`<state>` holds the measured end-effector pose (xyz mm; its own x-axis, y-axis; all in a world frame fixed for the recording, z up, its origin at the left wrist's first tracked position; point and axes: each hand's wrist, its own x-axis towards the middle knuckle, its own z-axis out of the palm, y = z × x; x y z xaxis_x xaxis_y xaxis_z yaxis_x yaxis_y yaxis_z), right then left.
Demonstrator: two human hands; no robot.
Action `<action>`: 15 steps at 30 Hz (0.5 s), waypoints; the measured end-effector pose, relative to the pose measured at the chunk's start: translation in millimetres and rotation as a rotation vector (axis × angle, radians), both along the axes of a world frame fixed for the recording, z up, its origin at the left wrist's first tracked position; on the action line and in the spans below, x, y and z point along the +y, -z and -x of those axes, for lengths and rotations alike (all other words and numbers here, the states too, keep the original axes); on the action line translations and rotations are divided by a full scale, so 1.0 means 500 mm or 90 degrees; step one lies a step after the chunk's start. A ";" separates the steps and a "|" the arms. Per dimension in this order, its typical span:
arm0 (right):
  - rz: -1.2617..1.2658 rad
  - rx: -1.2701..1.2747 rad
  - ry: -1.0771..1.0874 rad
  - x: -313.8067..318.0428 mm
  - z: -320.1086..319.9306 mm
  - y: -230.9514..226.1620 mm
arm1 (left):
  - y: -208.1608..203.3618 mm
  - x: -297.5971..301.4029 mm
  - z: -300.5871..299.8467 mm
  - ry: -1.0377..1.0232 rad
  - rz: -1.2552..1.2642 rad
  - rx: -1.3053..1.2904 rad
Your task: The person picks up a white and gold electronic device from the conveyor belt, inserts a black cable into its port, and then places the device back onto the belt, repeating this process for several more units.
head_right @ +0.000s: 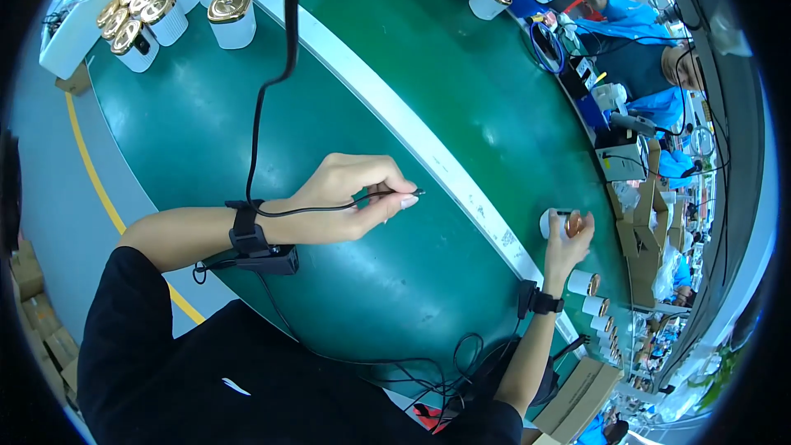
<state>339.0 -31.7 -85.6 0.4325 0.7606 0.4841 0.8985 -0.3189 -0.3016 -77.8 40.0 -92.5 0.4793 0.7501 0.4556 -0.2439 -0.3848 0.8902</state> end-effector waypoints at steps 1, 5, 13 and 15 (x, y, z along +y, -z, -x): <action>0.001 -0.118 0.019 0.019 0.030 -0.011 | 0.005 0.004 0.002 -0.003 0.002 0.003; -0.086 -0.009 -0.228 0.234 0.234 -0.076 | 0.003 0.003 0.007 -0.051 0.078 -0.019; -0.129 0.323 -0.204 0.762 0.275 0.054 | -0.040 0.033 0.030 -0.128 0.038 0.010; -0.103 0.393 -0.200 0.799 0.231 0.038 | -0.048 0.035 0.035 -0.149 0.039 -0.011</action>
